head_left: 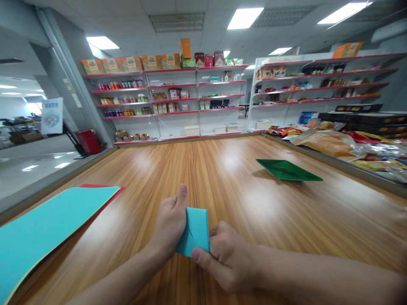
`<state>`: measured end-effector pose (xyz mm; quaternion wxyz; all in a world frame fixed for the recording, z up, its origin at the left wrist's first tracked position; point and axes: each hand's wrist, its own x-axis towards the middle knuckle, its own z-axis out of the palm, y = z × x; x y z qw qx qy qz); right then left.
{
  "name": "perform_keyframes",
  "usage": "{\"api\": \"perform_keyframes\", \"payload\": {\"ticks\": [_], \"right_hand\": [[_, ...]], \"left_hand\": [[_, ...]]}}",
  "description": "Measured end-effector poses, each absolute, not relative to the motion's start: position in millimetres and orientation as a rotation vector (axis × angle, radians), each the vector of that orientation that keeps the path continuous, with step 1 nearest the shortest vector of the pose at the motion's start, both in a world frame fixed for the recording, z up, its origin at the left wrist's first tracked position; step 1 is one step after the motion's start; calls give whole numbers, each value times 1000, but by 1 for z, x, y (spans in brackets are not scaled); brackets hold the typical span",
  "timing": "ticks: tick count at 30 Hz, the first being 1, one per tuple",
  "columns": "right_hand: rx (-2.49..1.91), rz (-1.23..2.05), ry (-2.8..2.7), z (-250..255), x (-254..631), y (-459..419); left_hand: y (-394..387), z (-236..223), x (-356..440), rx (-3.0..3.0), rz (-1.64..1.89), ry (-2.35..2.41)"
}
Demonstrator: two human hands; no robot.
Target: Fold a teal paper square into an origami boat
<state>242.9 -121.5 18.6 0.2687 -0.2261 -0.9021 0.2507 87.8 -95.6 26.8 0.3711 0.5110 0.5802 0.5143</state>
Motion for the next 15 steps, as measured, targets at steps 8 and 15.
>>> {"api": "perform_keyframes", "payload": {"ticks": [8, 15], "right_hand": [[-1042, 1091, -1818, 5, 243, -92], [-1015, 582, -1684, 12, 250, -83]], "left_hand": [[-89, 30, 83, 1419, 1260, 991], [-89, 24, 74, 2080, 1306, 1317]]}}
